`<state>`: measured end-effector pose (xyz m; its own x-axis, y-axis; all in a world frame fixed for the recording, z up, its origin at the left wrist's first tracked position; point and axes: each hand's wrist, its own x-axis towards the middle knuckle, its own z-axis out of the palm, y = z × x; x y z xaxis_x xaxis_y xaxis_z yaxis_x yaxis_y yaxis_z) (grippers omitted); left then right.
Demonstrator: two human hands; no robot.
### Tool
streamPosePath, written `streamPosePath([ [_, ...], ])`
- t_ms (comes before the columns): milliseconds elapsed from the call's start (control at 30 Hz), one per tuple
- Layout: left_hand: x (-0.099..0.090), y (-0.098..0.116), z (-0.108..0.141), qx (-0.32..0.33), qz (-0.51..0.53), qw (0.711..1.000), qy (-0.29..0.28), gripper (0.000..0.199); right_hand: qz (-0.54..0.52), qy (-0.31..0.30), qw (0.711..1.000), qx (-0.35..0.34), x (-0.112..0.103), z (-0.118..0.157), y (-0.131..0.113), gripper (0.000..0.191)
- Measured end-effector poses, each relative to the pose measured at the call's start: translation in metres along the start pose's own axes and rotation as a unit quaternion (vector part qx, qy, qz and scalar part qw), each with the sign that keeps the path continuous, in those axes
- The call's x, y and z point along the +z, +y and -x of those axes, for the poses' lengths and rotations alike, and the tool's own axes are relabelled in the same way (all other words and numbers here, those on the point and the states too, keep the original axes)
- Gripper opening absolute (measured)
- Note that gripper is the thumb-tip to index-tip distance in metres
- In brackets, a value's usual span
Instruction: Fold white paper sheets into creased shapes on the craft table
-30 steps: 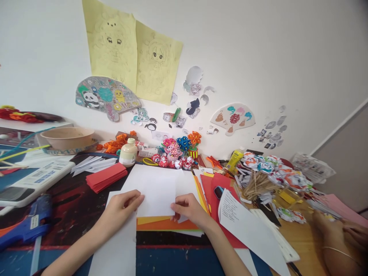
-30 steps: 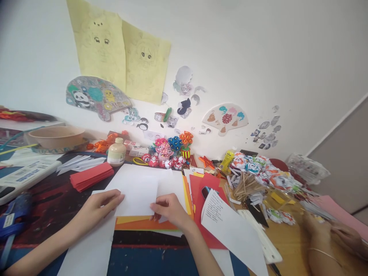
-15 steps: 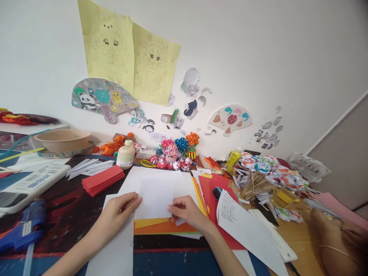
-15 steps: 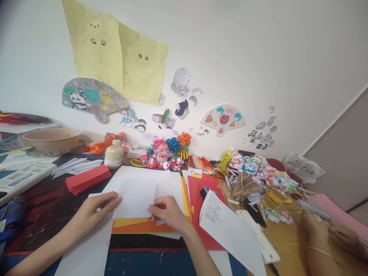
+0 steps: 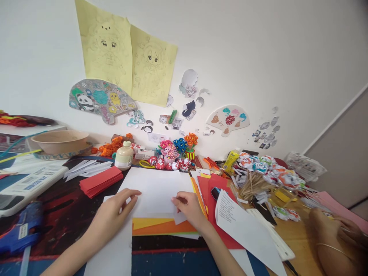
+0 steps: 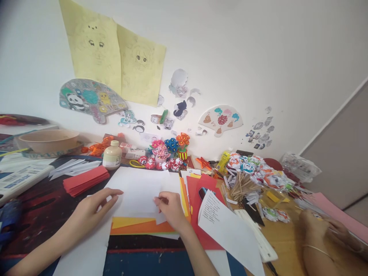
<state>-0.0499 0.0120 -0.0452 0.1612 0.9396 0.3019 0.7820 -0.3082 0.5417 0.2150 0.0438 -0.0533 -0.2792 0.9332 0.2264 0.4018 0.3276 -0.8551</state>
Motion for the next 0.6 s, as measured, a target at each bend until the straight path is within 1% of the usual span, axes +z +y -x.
streamPosePath([
  [67,-0.001,-0.008,0.000,0.014,-0.100,0.994,0.041,0.034,0.002,0.024,1.000,0.019,-0.004,-0.003,0.005,0.042],
  [133,-0.002,-0.015,0.000,0.034,-0.172,0.982,0.063,0.034,-0.021,0.032,0.998,0.041,-0.007,-0.006,0.010,0.043],
  [233,-0.002,-0.021,-0.001,0.041,-0.188,0.979,0.063,0.033,-0.072,0.025,0.995,0.068,-0.010,-0.009,0.019,0.043],
  [333,-0.001,-0.016,-0.003,0.037,-0.146,0.987,0.050,0.033,-0.095,0.011,0.992,0.076,-0.010,-0.010,0.024,0.043],
  [467,0.006,-0.002,-0.003,0.031,-0.002,1.000,0.005,0.034,-0.102,-0.020,0.993,0.056,-0.006,-0.007,0.019,0.042],
  [533,0.010,0.003,-0.003,0.021,0.054,0.998,-0.002,0.039,-0.112,-0.060,0.991,0.042,-0.004,-0.003,0.012,0.042],
  [600,0.011,0.003,-0.003,0.011,0.073,0.997,-0.008,0.037,-0.115,-0.113,0.986,0.037,-0.003,0.000,0.006,0.041],
])
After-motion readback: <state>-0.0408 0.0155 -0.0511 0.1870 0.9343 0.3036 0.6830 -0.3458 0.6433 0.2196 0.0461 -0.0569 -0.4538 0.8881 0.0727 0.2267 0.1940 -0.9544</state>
